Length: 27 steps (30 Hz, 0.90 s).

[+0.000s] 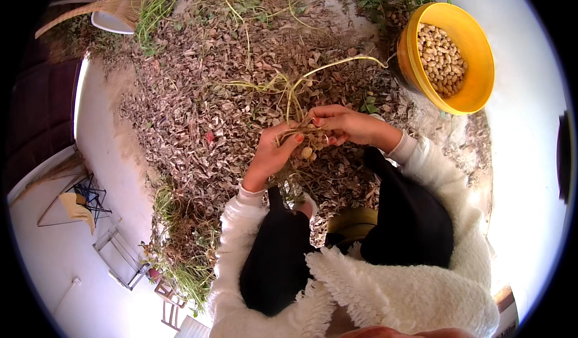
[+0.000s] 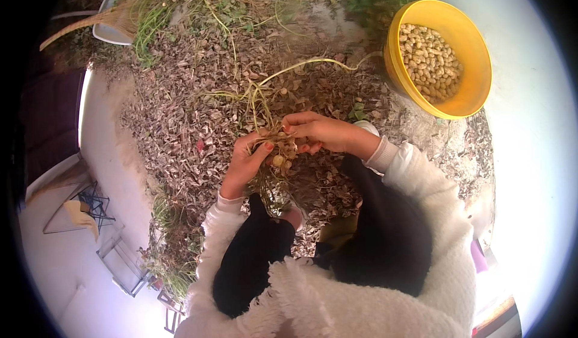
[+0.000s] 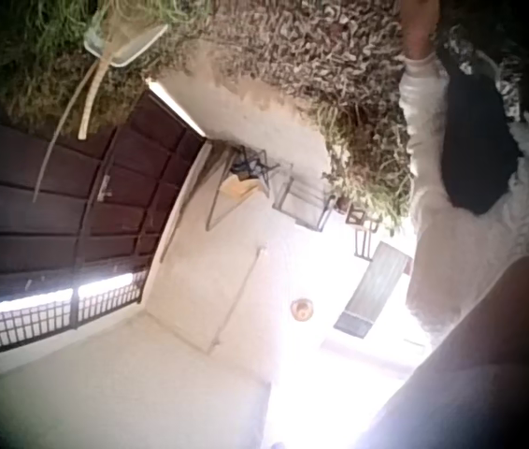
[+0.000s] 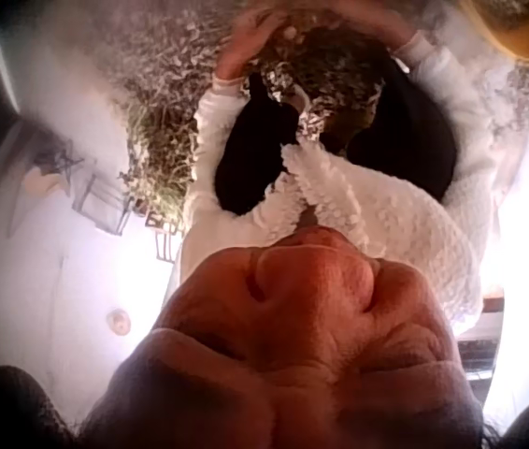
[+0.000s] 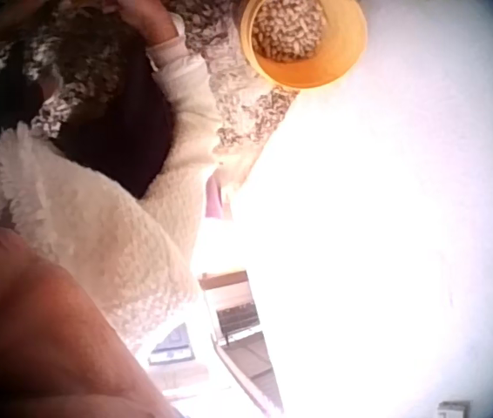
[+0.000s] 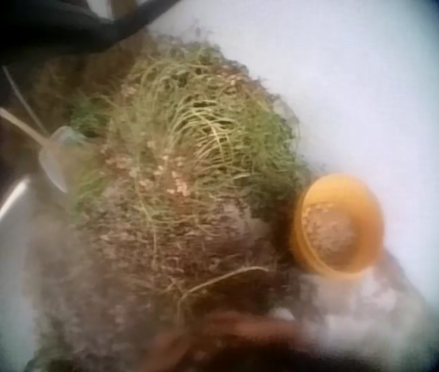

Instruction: The person sits on the ground and manually shells peanuts by hand. They pick up peanut pods from a large pile of plant debris, break open the shells, and drop the kernels into a yellow bucket placed nearby.

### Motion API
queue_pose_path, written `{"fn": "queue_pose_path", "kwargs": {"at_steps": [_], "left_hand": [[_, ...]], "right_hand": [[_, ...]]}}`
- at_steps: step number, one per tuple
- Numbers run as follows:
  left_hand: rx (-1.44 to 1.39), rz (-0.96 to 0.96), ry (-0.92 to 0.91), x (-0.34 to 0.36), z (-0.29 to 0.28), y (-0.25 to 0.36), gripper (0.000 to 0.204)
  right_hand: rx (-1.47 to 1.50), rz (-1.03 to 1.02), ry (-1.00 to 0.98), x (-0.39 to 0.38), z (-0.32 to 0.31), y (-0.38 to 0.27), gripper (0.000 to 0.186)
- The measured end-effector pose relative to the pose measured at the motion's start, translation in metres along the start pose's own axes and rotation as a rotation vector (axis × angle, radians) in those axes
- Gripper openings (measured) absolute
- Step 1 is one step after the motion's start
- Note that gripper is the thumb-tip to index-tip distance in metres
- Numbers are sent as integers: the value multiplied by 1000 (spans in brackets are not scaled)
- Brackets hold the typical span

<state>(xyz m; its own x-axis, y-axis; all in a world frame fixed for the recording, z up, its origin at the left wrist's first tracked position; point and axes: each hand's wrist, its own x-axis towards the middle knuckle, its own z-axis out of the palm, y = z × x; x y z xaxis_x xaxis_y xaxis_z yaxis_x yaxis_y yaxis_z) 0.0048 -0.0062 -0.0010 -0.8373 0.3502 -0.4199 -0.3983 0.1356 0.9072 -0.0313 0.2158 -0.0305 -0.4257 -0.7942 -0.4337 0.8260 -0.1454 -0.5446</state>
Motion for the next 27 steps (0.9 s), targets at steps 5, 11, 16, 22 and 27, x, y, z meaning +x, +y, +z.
{"fn": "queue_pose_path", "kwargs": {"at_steps": [5, 11, 16, 22, 27], "left_hand": [[-9, -38, -44, 2, -1, -3, 16], [157, 88, -5, 5, 0, -2, 17], [26, -14, 18, 7, 5, -4, 17], [88, 21, 61, 11, 14, -2, 18], [126, 72, 57, 12, 22, 17, 17]], "right_hand": [[-132, 9, -133, -3, -17, 4, 18], [-225, -79, -52, -8, -11, 3, 16], [-888, -480, 267, -1, -11, 8, 6], [-1321, -653, 519, 3, -8, 16, 17], [-1458, -610, 598, -12, 3, 0, 25]]}}
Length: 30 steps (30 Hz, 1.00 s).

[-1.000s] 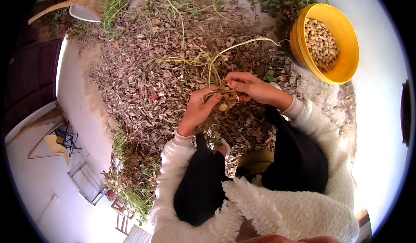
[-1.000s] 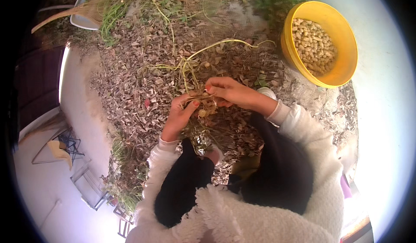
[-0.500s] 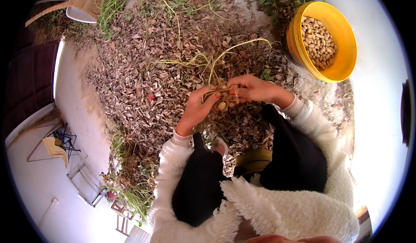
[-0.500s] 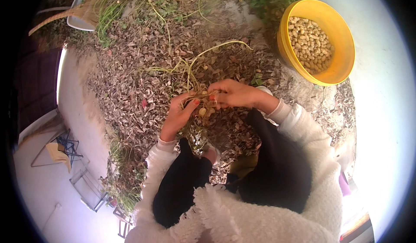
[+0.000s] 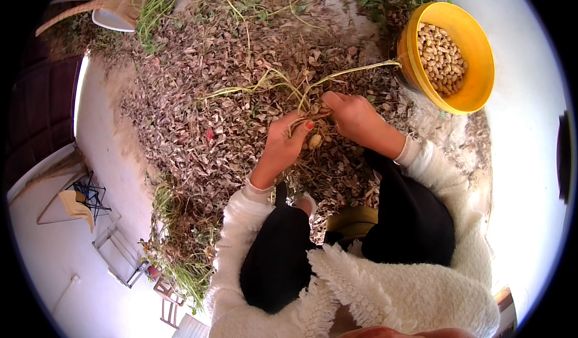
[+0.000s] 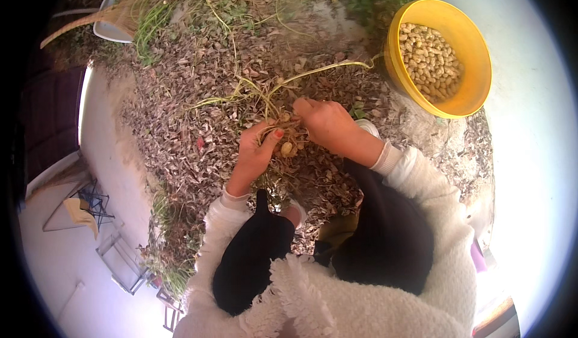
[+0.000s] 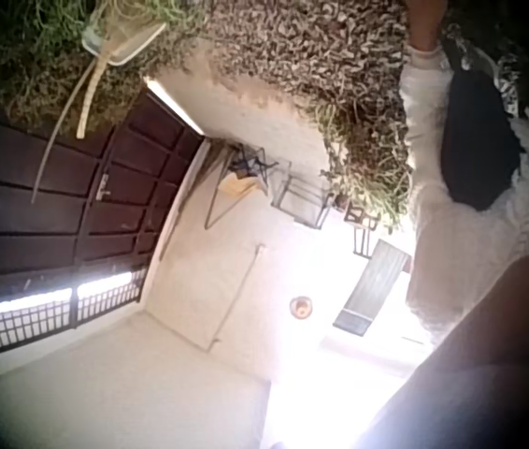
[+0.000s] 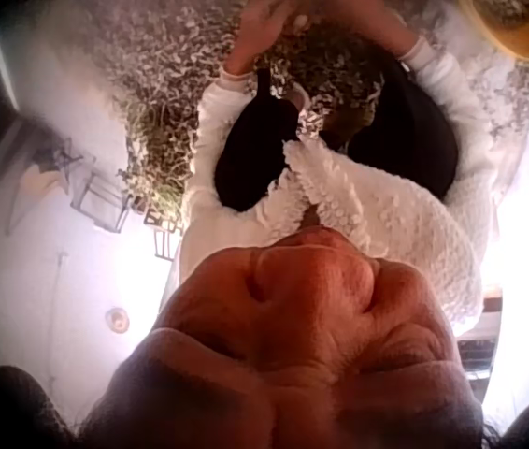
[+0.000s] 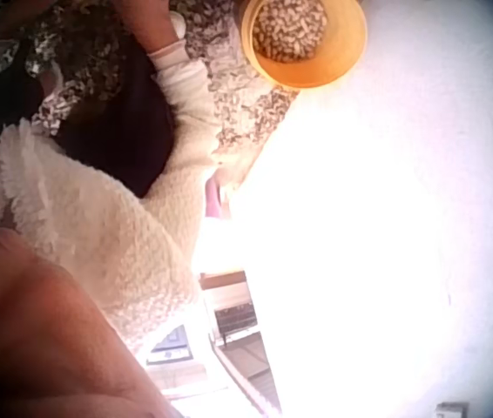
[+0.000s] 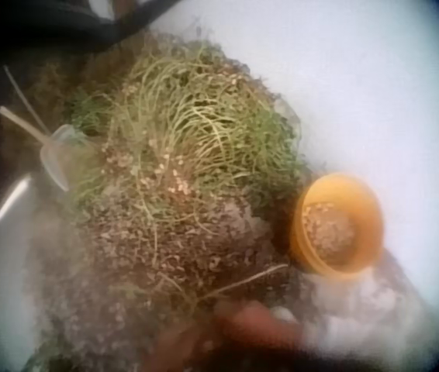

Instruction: The person sits on the ground and manually shells peanuts by hand. They pick up peanut pods from a large pile of plant debris, break open the shells, and drop the kernels into a yellow bucket placed nearby.

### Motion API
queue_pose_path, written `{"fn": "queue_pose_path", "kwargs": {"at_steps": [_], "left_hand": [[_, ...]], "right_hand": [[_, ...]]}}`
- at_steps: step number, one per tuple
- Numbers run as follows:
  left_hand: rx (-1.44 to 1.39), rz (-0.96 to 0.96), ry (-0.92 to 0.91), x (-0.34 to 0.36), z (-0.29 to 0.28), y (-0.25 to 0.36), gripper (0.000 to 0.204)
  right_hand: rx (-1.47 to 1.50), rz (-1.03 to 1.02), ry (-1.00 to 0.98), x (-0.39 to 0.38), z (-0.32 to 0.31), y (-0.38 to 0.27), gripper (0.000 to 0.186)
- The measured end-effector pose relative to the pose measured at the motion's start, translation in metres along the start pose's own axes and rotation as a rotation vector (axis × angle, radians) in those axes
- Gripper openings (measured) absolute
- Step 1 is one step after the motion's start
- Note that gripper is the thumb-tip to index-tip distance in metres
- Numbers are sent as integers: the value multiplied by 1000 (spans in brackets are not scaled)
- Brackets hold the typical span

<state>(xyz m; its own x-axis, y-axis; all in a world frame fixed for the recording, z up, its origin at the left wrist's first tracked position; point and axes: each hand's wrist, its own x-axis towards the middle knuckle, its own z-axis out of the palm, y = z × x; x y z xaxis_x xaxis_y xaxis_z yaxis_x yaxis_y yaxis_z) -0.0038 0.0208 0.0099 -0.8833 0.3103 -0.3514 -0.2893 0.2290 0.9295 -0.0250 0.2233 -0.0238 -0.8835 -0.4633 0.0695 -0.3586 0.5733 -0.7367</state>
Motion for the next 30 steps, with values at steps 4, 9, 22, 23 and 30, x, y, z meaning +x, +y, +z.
{"fn": "queue_pose_path", "kwargs": {"at_steps": [4, 9, 22, 23, 30], "left_hand": [[25, 75, 14, 2, 7, 7, 15], [105, 106, 22, 1, 8, 11, 12], [311, 165, 131, -2, 9, -4, 13], [306, 162, 137, -2, 9, -4, 13], [177, 140, 126, 0, 7, 1, 11]], "right_hand": [[-24, -48, 43, 0, -6, 1, 26], [-89, -108, 62, 0, -6, 4, 25], [-143, -87, -112, 6, 6, 3, 22], [-134, -79, -115, 7, 4, 3, 22], [-22, -101, -113, 10, 2, 9, 24]]}}
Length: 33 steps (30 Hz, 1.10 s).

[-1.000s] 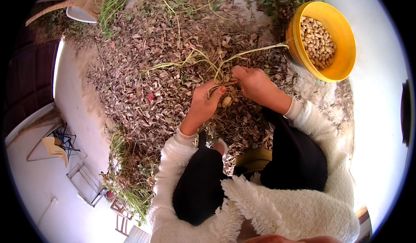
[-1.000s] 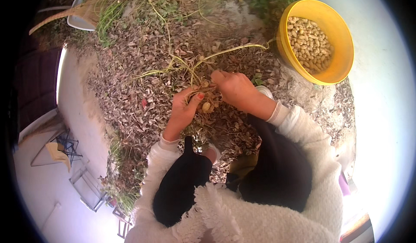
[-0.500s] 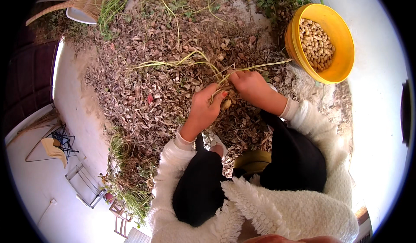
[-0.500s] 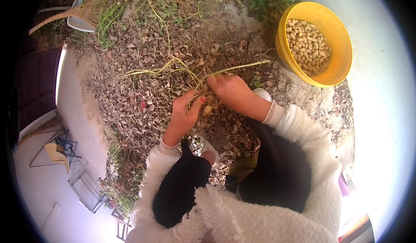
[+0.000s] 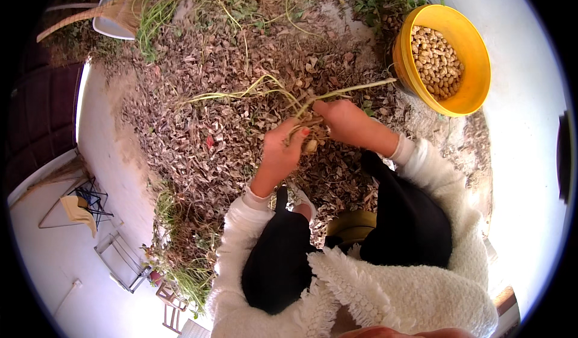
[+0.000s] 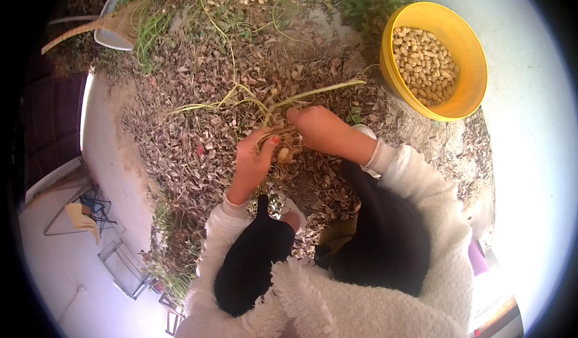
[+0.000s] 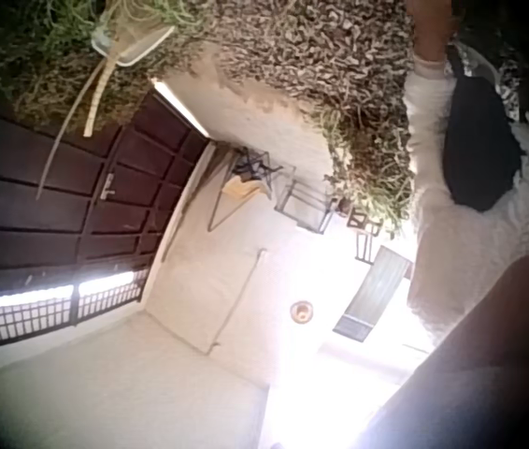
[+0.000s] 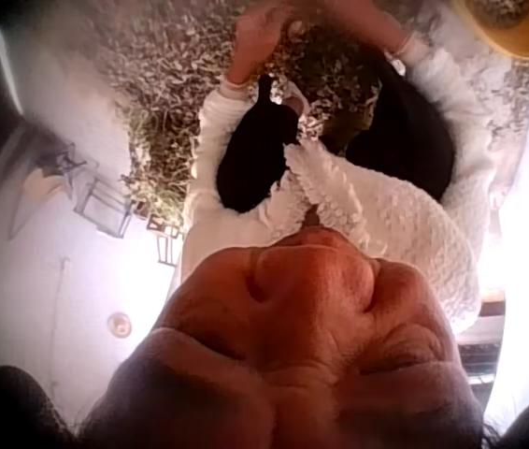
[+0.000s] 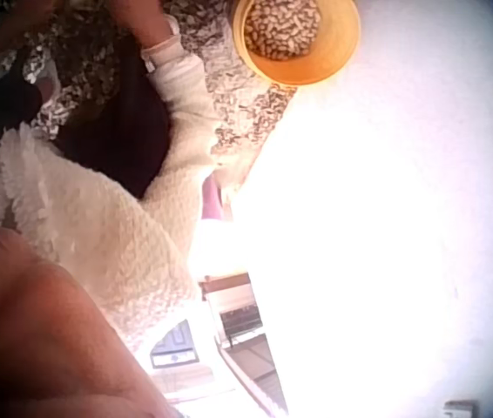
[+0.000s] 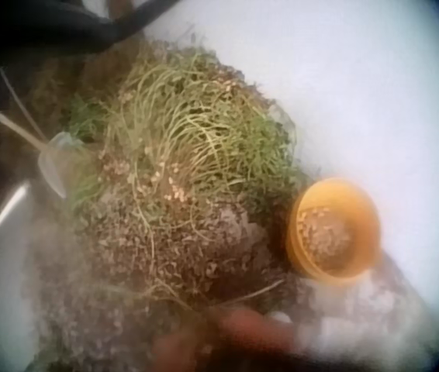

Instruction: The person sits on the ground and manually shells peanuts by hand. They pick up peanut pods from a large pile of plant debris, break open the shells, and drop the kernels into a yellow bucket placed nearby.

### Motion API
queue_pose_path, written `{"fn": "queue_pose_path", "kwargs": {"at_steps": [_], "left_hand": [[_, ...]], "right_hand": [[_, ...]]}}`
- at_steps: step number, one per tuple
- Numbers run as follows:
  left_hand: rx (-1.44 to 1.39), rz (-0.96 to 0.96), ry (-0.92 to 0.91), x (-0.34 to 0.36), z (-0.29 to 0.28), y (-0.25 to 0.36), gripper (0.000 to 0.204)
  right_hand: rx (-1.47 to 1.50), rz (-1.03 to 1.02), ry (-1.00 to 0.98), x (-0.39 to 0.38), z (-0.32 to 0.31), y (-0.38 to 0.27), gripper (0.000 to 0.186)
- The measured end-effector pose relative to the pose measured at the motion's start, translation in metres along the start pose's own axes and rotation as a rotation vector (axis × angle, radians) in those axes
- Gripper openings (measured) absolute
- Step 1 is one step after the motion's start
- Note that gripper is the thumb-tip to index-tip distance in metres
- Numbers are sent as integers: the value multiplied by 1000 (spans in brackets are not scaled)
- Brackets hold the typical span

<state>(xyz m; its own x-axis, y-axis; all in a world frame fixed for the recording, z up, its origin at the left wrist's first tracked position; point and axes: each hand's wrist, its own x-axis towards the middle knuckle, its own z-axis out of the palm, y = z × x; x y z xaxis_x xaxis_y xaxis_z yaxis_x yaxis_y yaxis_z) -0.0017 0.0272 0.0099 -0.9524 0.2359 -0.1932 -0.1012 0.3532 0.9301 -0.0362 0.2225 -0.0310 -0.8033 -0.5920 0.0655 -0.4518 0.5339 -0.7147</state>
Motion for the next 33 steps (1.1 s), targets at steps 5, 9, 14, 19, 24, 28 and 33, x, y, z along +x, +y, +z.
{"fn": "queue_pose_path", "kwargs": {"at_steps": [5, 9, 14, 19, 24, 28, 33], "left_hand": [[-54, 46, 28, -3, -13, 7, 18], [-10, -1, 109, 2, -38, 15, 16], [-124, -185, 118, -6, -43, -3, 21], [-98, -155, 114, -4, -41, -7, 21], [-170, -182, 75, -4, -42, -11, 19], [-272, -201, 96, -2, -35, -9, 19], [-223, -200, 64, -3, -34, -12, 20]], "right_hand": [[-197, 96, -8, -13, 7, 18, 16], [-151, 124, 241, -42, -36, 43, 7], [-563, 656, 520, -61, -147, 19, 13], [-745, 175, 757, -69, -140, 34, 23], [-124, -96, 480, -52, -39, 42, 26], [-279, 627, 68, -73, 44, 140, 13], [-370, 530, 59, -85, 73, 185, 17]]}}
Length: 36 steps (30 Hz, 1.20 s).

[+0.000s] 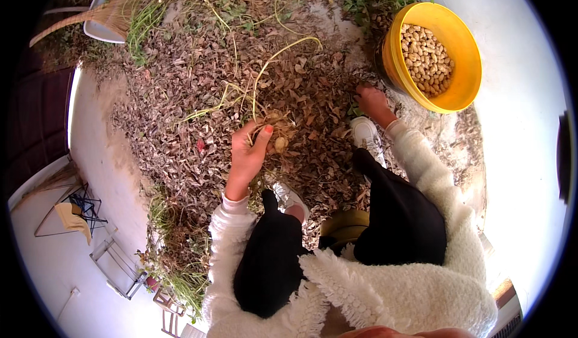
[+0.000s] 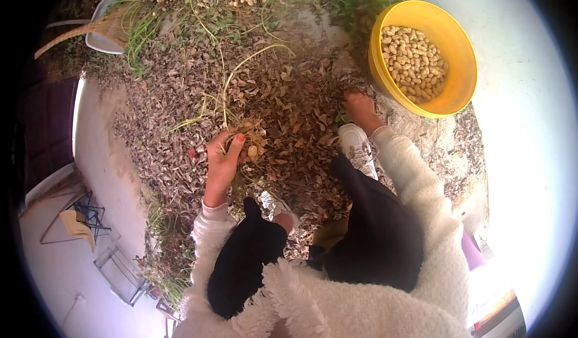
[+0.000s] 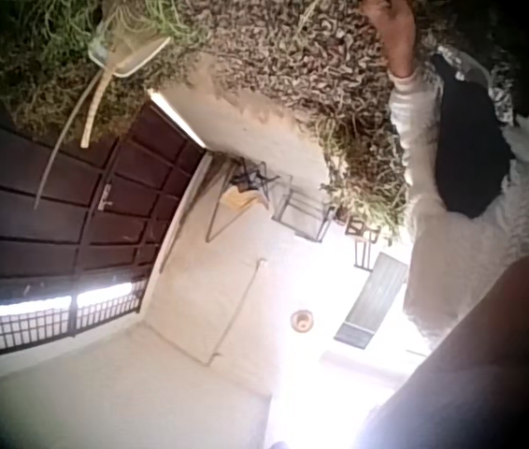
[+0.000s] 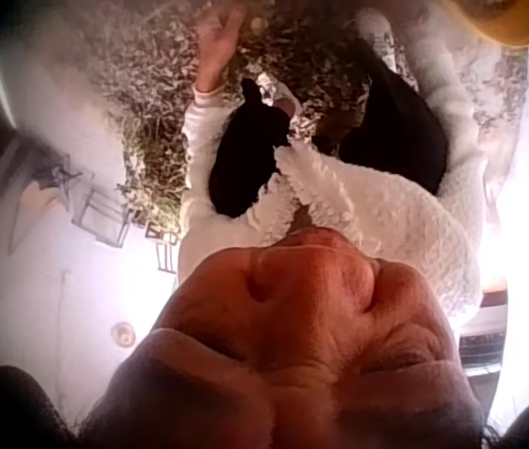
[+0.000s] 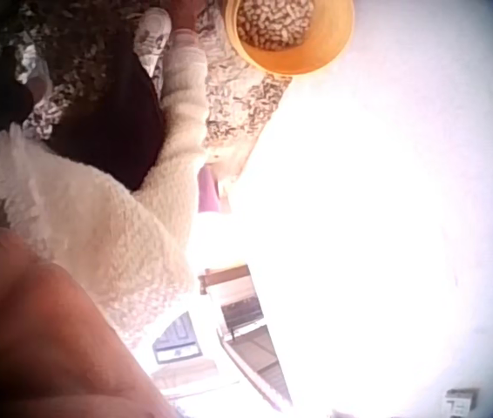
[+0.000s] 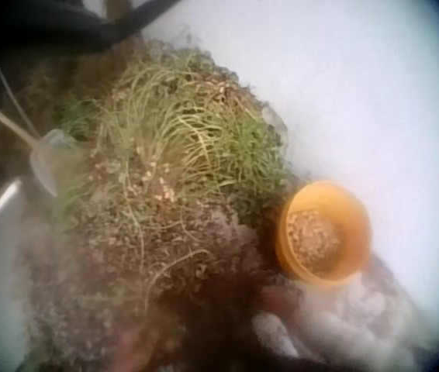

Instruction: The person sits on the ground and manually shells peanuts by hand. They pick up peanut pods from a large pile of plant debris, break open the shells, and drop the kernels into a yellow bucket placed nearby.

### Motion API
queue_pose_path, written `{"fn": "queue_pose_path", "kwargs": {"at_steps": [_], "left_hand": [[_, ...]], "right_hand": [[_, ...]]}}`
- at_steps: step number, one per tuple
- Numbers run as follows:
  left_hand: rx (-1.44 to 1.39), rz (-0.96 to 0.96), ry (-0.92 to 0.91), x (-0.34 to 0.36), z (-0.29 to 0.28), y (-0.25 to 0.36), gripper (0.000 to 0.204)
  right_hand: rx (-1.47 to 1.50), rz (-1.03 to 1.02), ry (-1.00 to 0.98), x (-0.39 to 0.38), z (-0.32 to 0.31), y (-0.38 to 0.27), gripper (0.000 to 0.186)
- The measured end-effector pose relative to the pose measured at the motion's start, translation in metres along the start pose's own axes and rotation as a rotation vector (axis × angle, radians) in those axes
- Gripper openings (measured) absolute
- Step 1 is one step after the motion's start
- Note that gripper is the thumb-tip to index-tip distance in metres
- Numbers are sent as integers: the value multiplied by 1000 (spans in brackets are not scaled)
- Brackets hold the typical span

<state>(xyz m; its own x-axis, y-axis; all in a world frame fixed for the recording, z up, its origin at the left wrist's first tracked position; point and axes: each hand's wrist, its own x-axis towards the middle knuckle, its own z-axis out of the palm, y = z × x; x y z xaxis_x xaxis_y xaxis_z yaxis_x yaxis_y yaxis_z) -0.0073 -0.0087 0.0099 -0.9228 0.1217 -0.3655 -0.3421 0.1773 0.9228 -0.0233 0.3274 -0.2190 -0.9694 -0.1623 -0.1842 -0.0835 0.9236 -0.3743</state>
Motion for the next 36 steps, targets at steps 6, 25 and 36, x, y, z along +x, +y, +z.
{"fn": "queue_pose_path", "kwargs": {"at_steps": [6, 25, 36], "left_hand": [[-26, -40, 11, -2, -3, -5, 21], [61, -12, -87, -3, -6, 3, 21], [63, 158, -200, -3, 6, -11, 19]], "right_hand": [[-114, 32, -144, 1, -10, -16, 16], [228, -9, 731, -32, -217, -73, 22], [916, -342, -296, -8, -162, -164, 21]]}}
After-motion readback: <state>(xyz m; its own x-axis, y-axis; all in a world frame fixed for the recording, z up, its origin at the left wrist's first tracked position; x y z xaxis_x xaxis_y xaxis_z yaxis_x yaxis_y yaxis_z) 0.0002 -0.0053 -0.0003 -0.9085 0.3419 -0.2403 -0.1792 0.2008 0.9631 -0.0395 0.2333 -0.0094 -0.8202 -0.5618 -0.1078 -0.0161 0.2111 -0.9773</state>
